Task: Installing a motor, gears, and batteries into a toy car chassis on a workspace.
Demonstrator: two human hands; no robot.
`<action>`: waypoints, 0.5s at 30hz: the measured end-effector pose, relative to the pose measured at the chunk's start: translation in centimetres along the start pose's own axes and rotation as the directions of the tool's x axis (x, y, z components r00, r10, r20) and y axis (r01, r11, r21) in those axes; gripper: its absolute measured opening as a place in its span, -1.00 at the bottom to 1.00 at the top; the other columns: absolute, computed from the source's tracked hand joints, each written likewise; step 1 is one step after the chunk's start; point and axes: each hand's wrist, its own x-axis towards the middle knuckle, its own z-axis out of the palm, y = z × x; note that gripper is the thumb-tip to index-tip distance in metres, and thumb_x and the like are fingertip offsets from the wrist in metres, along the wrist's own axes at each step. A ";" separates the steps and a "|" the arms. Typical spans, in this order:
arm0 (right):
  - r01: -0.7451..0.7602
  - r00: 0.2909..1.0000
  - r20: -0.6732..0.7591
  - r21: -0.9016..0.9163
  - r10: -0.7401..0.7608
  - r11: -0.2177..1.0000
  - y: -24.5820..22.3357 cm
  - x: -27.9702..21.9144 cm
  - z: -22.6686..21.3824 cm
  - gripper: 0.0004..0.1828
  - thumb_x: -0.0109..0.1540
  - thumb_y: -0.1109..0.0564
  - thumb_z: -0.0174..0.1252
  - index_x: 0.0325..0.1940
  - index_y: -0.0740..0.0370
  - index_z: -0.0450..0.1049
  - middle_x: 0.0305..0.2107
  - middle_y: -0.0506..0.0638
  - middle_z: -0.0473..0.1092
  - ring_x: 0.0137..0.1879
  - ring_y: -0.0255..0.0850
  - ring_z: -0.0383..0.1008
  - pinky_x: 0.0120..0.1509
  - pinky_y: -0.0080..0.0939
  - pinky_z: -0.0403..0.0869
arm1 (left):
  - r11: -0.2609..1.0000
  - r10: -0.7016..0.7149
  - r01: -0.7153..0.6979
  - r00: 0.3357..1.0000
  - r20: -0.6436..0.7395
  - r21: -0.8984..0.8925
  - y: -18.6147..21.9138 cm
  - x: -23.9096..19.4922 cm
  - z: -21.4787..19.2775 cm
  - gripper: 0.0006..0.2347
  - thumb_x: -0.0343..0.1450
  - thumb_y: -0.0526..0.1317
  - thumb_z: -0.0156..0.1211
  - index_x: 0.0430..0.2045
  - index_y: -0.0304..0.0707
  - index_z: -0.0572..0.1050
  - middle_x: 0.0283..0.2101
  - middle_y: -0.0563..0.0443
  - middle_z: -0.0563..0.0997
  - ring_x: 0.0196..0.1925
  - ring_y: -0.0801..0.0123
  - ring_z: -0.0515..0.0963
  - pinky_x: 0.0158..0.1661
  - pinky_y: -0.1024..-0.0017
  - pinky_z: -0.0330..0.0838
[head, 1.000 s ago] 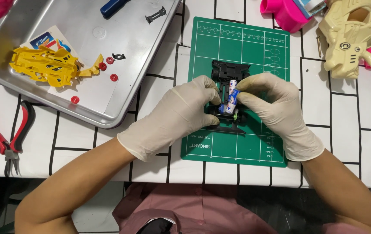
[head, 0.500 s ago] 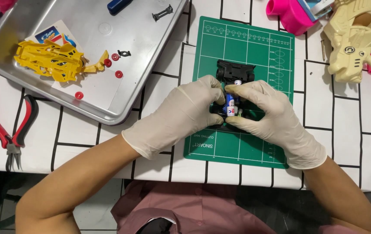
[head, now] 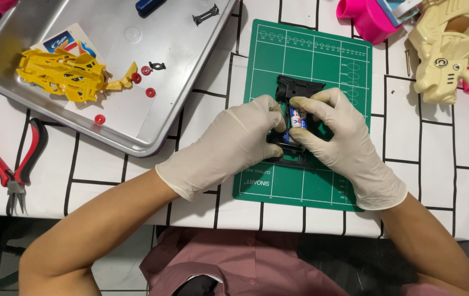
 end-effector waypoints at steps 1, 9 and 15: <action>-0.012 1.000 -0.020 0.018 0.012 1.000 0.0 0.1 0.1 -0.51 0.21 0.06 0.48 0.15 0.31 0.55 -0.17 0.07 0.31 -0.15 -0.04 0.44 -0.05 -0.06 0.44 | 1.000 -0.002 0.002 1.000 0.002 0.005 0.0 0.0 0.0 -0.72 0.22 -0.25 0.53 -0.26 -0.30 0.62 -0.18 -0.05 0.51 -0.12 0.01 0.70 -0.19 0.07 0.66; -0.033 0.998 -0.046 0.100 0.037 0.994 -0.1 0.3 -0.2 -0.63 0.21 0.24 0.46 0.08 0.31 0.60 -0.20 0.06 0.38 -0.17 -0.13 0.45 -0.10 -0.19 0.39 | 1.000 0.010 -0.009 1.000 -0.009 0.005 -0.3 0.0 0.3 -0.72 0.22 -0.25 0.53 -0.25 -0.24 0.61 -0.20 -0.01 0.51 -0.12 0.02 0.70 -0.18 0.07 0.64; 0.005 0.995 -0.099 0.106 0.005 0.994 -0.4 0.2 -0.1 -0.74 0.23 0.32 0.44 -0.01 0.33 0.64 -0.20 0.10 0.43 -0.16 -0.06 0.51 -0.06 -0.16 0.43 | 0.999 0.029 -0.030 0.999 -0.019 -0.027 -0.1 -0.2 0.2 -0.67 0.22 -0.25 0.53 -0.18 -0.21 0.58 -0.17 -0.04 0.49 -0.09 -0.03 0.69 -0.15 0.04 0.63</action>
